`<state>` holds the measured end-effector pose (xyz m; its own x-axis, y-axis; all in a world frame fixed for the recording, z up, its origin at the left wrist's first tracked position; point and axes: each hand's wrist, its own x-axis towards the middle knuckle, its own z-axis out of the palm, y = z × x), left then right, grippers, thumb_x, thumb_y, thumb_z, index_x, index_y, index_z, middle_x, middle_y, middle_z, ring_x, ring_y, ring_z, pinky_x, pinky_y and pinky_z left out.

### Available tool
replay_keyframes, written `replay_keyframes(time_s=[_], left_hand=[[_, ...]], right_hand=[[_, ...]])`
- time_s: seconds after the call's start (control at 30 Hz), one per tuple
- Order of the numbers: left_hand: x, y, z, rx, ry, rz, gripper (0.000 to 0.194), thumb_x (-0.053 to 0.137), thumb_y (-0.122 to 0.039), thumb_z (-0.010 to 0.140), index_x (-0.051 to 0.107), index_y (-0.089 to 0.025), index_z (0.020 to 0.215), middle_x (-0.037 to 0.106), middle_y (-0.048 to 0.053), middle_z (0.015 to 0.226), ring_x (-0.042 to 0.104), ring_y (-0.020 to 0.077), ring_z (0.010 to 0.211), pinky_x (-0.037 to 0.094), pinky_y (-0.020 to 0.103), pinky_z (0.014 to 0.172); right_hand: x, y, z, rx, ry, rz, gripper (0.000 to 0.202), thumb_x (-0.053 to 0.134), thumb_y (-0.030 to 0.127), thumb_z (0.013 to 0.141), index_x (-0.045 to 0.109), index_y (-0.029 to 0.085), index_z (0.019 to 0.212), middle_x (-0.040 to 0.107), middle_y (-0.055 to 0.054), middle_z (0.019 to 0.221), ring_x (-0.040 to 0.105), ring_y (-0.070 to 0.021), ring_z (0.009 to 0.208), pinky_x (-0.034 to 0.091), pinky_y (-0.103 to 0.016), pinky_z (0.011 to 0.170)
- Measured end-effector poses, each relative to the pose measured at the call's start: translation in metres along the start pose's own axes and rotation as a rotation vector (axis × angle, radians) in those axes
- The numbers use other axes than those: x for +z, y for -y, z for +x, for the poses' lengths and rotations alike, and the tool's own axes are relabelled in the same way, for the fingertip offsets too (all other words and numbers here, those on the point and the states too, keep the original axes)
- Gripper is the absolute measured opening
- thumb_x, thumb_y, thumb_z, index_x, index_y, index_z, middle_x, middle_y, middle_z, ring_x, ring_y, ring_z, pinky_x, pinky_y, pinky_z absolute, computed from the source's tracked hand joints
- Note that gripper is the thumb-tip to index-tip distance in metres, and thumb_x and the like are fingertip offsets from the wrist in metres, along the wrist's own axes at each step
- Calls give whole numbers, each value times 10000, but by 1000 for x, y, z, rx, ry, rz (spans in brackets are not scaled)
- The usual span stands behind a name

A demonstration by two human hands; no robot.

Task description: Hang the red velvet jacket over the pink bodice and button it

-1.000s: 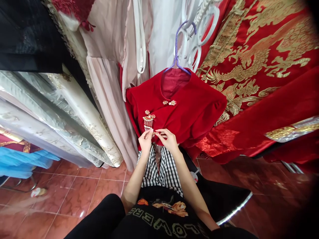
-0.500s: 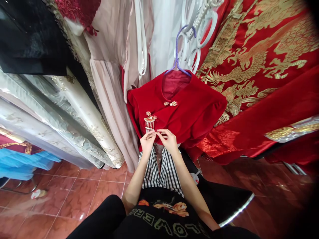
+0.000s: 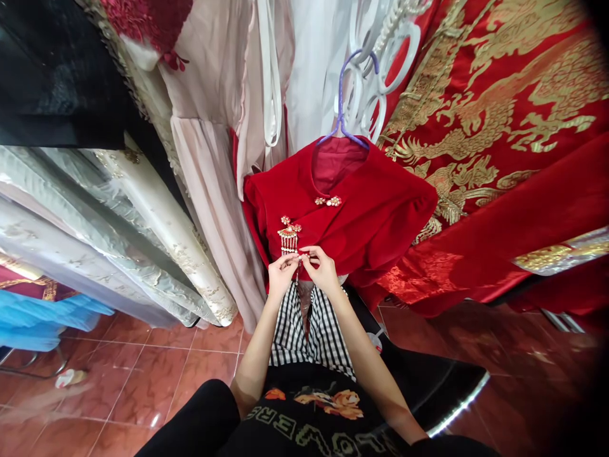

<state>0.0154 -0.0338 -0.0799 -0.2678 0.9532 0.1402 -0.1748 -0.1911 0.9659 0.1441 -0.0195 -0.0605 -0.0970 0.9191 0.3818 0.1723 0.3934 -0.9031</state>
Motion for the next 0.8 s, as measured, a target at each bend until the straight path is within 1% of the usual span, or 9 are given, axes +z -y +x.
replay_keyframes(time_s=[0.1,0.2,0.3,0.33,0.37,0.5,0.57,0.67,0.8], left_hand=[[2,2,1,-40,15,-51,372,788,-435,706,684,-153,923,718,48,816,695,144,734,607,287,702],[4,0,-2,-24,-72,30,502,844,-436,641,617,-159,992,646,4,807,597,75,590,527,196,554],[-2,-12,-4,145,-352,142,464,789,-438,736,576,-177,1054,606,25,960,568,54,650,474,162,564],[-6,-19,-3,205,-485,148,405,718,-449,810,553,-185,1069,583,24,967,562,58,672,475,166,582],[-12,-26,-2,258,-618,143,338,630,-450,879,525,-193,1071,558,18,948,551,65,677,481,175,597],[-35,-54,6,420,-972,82,154,394,-347,973,442,-215,1036,488,25,971,511,84,664,488,214,609],[-40,-60,8,460,-1022,20,116,387,-294,961,450,-212,1013,485,29,987,498,85,658,473,218,600],[-33,-54,4,403,-826,66,108,444,-265,937,523,-199,966,531,4,875,489,87,623,445,209,589],[-7,-28,-10,237,-164,379,149,553,-253,893,684,-197,938,681,41,905,602,125,716,494,228,656]], right_hand=[[0,-7,0,43,-26,66,234,638,343,835,646,222,1035,725,-50,981,701,-173,915,615,-334,824],[-10,-8,-6,99,26,123,243,679,335,791,648,219,1002,729,-41,980,703,-170,900,615,-321,787],[-38,6,-14,119,113,68,209,691,355,814,690,211,966,742,-53,998,714,-180,910,612,-338,812],[-50,13,-16,100,40,37,199,690,360,827,697,204,952,741,-60,996,718,-181,892,611,-337,807],[-62,20,-18,59,-120,14,192,681,361,844,692,199,947,736,-60,976,718,-173,843,610,-327,776],[-103,43,-23,-285,-1137,28,106,561,324,930,560,226,971,607,22,737,587,-113,561,480,-227,488],[-110,47,-24,-389,-1361,46,64,516,305,943,496,244,944,519,45,681,519,-111,521,382,-208,417],[-99,42,-27,-261,-1203,9,83,495,325,954,479,244,946,499,51,659,479,-107,488,392,-215,422],[-54,19,-27,51,-498,29,201,548,407,926,564,221,999,620,-8,782,630,-139,663,556,-256,563]])
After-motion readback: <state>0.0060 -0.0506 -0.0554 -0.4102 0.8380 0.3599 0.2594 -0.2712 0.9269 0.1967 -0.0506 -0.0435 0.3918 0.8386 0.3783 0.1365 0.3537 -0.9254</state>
